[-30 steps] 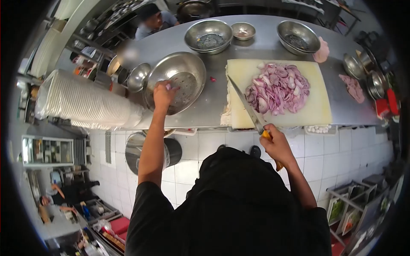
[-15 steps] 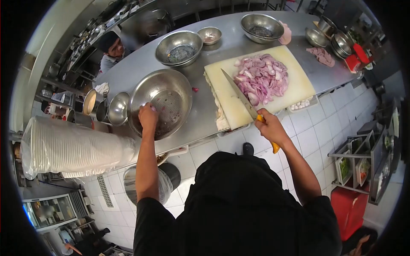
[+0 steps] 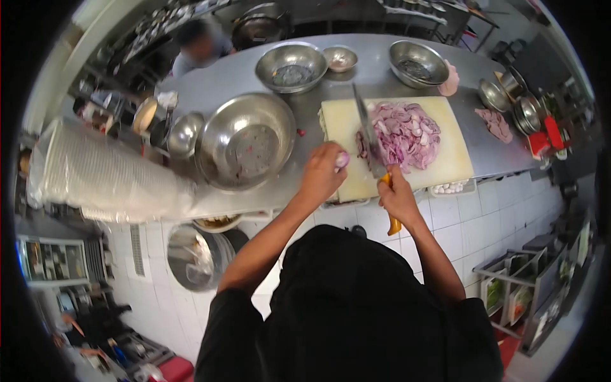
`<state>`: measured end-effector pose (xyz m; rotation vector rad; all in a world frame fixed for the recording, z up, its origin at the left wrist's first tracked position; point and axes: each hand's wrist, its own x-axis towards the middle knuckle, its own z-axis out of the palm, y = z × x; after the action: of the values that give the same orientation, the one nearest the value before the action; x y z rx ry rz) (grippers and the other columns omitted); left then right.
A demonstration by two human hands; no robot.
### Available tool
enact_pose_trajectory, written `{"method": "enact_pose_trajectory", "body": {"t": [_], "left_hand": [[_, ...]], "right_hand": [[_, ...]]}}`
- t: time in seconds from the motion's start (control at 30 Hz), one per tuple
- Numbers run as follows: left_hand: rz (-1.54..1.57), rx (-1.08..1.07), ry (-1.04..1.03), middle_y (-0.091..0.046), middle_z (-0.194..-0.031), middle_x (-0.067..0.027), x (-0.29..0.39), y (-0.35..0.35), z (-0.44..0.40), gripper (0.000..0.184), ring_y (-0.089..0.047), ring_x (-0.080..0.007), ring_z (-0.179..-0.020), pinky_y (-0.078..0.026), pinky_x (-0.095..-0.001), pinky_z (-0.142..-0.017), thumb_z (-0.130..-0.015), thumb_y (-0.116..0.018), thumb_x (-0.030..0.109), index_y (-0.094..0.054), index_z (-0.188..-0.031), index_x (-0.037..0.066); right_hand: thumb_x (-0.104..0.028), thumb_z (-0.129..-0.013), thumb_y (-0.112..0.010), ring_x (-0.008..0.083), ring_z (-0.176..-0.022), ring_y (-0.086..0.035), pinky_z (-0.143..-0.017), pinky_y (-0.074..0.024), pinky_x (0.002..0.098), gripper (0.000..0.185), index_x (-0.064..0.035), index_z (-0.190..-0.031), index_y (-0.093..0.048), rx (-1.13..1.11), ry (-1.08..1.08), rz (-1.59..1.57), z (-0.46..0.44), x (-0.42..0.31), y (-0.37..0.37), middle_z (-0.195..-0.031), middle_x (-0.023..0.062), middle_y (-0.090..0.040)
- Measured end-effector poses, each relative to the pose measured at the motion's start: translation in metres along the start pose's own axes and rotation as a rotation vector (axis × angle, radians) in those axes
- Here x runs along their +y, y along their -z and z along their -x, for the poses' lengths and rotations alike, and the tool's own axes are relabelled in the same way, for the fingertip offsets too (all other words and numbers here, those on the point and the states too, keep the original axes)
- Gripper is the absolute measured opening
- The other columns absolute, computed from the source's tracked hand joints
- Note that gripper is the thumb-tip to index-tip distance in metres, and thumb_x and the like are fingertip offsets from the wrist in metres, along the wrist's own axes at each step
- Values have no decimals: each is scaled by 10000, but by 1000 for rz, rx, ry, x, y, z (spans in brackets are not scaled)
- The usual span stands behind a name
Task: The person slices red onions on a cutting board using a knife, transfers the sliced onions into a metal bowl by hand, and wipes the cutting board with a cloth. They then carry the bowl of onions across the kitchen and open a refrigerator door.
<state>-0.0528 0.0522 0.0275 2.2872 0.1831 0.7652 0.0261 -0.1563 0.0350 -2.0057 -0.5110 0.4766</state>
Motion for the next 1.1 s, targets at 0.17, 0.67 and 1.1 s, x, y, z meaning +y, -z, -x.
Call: {"method": "enact_pose_trajectory", "body": {"t": [0.17,0.67,1.1], "left_hand": [[12,39,-22,-620,-1141,-189,-20,-48,5,384,-626,-364,-1020,-508,-450,-884,-708,-735,0,-637,-1076,41],[264,146,247,-658,-961,-127,-17,-49,5,169,-685,-235,-765,-562,-315,-725,-826,-719,20,-724,-986,-31],[230,99,161,-680,-1017,-133,-25,-46,5,231,-701,-222,-835,-573,-321,-745,-796,-747,9,-688,-1017,-26]], "right_hand": [[-160,-900,-539,453,-747,-648,-707,-493,499,373,34,-1209,-460,-68,-28,220,5,-30,19,-766,271,-645],[-154,-938,-505,513,-849,-639,-805,-476,574,282,82,-1092,-486,-223,-53,430,5,-46,5,-836,329,-654],[-135,-921,-503,520,-922,-632,-856,-477,593,244,68,-1056,-502,-218,10,508,-29,-10,-32,-906,346,-652]]}}
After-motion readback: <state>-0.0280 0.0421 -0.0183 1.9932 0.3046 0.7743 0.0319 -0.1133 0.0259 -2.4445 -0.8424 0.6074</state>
